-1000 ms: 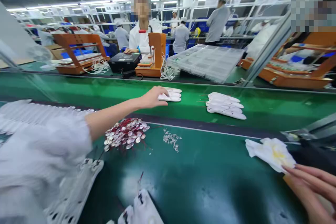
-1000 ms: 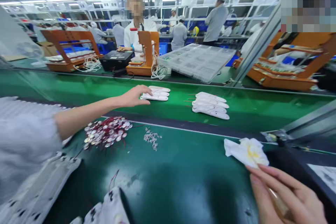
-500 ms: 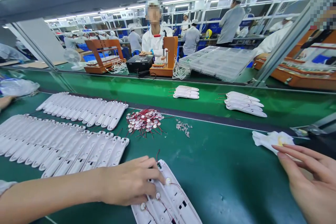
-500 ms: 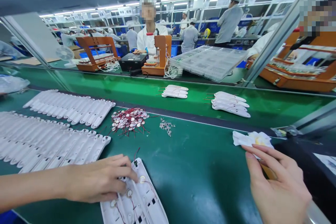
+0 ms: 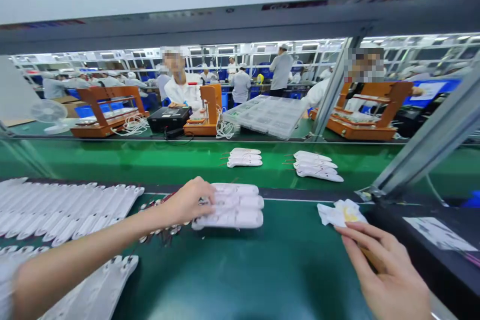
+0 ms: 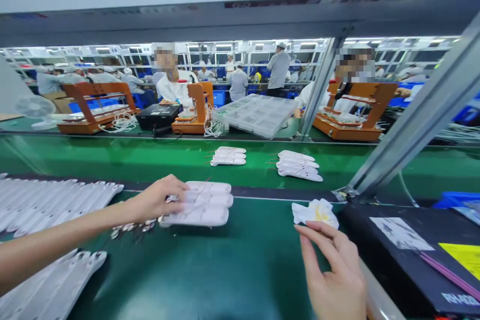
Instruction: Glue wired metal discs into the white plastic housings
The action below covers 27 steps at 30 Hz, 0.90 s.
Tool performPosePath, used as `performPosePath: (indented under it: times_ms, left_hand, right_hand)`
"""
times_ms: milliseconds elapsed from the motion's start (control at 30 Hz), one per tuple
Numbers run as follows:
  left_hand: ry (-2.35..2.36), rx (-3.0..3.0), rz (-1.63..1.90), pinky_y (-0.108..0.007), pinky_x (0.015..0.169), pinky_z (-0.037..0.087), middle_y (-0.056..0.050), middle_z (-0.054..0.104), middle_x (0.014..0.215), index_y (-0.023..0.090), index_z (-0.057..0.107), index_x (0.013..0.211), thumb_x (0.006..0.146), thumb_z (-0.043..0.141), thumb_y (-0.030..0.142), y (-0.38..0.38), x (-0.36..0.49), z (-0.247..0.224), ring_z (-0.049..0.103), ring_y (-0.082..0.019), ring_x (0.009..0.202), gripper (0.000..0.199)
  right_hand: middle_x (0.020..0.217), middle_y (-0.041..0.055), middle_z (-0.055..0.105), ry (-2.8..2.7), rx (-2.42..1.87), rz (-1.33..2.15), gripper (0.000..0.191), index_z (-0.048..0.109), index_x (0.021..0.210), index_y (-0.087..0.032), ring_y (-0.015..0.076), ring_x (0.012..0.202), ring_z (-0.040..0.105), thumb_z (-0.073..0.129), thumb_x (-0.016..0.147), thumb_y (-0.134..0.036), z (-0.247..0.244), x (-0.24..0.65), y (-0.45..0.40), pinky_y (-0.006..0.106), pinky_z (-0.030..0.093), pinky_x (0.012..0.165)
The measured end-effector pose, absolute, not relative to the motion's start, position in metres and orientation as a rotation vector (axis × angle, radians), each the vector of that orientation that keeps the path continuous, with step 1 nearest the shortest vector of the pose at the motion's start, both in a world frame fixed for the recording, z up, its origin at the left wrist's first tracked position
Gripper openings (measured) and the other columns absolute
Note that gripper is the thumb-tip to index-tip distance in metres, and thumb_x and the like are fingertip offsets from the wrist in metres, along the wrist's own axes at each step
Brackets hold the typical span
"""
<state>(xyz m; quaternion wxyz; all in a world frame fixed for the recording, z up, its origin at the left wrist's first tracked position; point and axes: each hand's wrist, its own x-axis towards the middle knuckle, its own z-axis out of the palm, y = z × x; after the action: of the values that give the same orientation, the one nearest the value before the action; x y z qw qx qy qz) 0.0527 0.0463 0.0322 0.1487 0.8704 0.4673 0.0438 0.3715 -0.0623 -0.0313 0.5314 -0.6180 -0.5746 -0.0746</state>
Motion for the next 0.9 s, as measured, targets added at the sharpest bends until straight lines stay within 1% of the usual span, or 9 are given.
performPosePath:
  times_ms: [100,167,267,400,600,700,767,833,900]
  left_hand:
    - [1.496,2.465,0.087,-0.036,0.087,0.041,-0.004,0.064,0.09,0.016,0.065,0.079,0.077,0.064,0.025,0.107,0.101,0.029,0.054,-0.022,0.098,0.009]
    - [1.561,2.44,0.036,-0.037,0.085,0.044,-0.004,0.062,0.088,0.013,0.063,0.084,0.082,0.061,0.029,0.134,0.133,0.02,0.056,-0.02,0.093,0.016]
    - [1.607,2.417,-0.012,-0.038,0.085,0.046,-0.005,0.06,0.093,0.012,0.06,0.09,0.087,0.055,0.033,0.157,0.167,0.007,0.057,-0.017,0.091,0.022]
    - [1.602,2.4,0.044,-0.04,0.089,0.044,-0.006,0.058,0.101,0.012,0.059,0.095,0.087,0.055,0.031,0.169,0.183,-0.009,0.055,-0.018,0.097,0.021]
    - [1.446,2.29,0.351,-0.047,0.098,0.033,-0.01,0.047,0.12,0.013,0.057,0.098,0.083,0.059,0.03,0.171,0.189,-0.02,0.043,-0.025,0.113,0.023]
    - [1.231,2.16,0.482,-0.044,0.095,0.036,-0.016,0.042,0.125,0.012,0.051,0.112,0.081,0.057,0.043,0.154,0.19,-0.004,0.044,-0.028,0.112,0.044]
    - [1.006,2.077,0.504,-0.037,0.086,0.043,-0.016,0.046,0.123,0.016,0.041,0.126,0.083,0.043,0.06,0.129,0.184,0.014,0.051,-0.025,0.105,0.062]
    - [0.647,1.88,0.475,-0.032,0.078,0.046,-0.015,0.049,0.121,0.02,0.031,0.134,0.074,0.034,0.077,0.095,0.173,0.032,0.054,-0.023,0.099,0.083]
    - [0.174,1.453,0.402,-0.033,0.078,0.045,-0.016,0.046,0.124,0.02,0.029,0.136,0.057,0.056,0.079,0.058,0.157,0.046,0.053,-0.024,0.099,0.101]
  right_hand:
    - [0.099,0.0018,0.055,-1.369,-1.456,-0.175,0.02,0.064,0.085,-0.024,0.0171,0.093,0.051,0.052,0.083,-0.04,-0.033,0.374,-0.062,0.032,0.038,0.085]
    - [0.098,0.0027,0.055,-1.385,-1.449,-0.181,0.019,0.065,0.086,-0.024,0.0168,0.092,0.052,0.053,0.083,-0.038,-0.035,0.377,-0.062,0.031,0.04,0.083]
    - [0.097,0.0041,0.055,-1.343,-1.461,-0.167,0.019,0.066,0.084,-0.024,0.0173,0.09,0.052,0.053,0.083,-0.038,-0.035,0.379,-0.06,0.032,0.042,0.081]
    - [0.097,0.0033,0.054,-1.291,-1.435,-0.128,0.017,0.066,0.085,-0.027,0.0165,0.089,0.052,0.053,0.083,-0.038,-0.032,0.376,-0.059,0.03,0.042,0.079]
    - [0.099,0.0041,0.055,-1.282,-1.45,-0.081,0.018,0.066,0.086,-0.027,0.0181,0.092,0.051,0.053,0.083,-0.038,-0.029,0.372,-0.062,0.032,0.042,0.08]
    - [0.098,0.0032,0.055,-1.238,-1.467,-0.014,0.017,0.066,0.088,-0.027,0.0172,0.092,0.052,0.054,0.082,-0.038,-0.028,0.366,-0.062,0.029,0.042,0.081]
    - [0.1,0.0029,0.056,-1.183,-1.468,0.118,0.02,0.066,0.091,-0.027,0.0157,0.089,0.054,0.054,0.082,-0.04,-0.029,0.362,-0.062,0.026,0.045,0.078]
    - [0.103,0.003,0.056,-1.131,-1.433,0.272,0.023,0.065,0.093,-0.025,0.0142,0.085,0.056,0.056,0.08,-0.042,-0.032,0.359,-0.062,0.021,0.047,0.072]
    - [0.101,0.0037,0.059,-1.145,-1.382,0.406,0.027,0.066,0.093,-0.024,0.0143,0.081,0.059,0.06,0.076,-0.044,-0.036,0.361,-0.061,0.019,0.049,0.068]
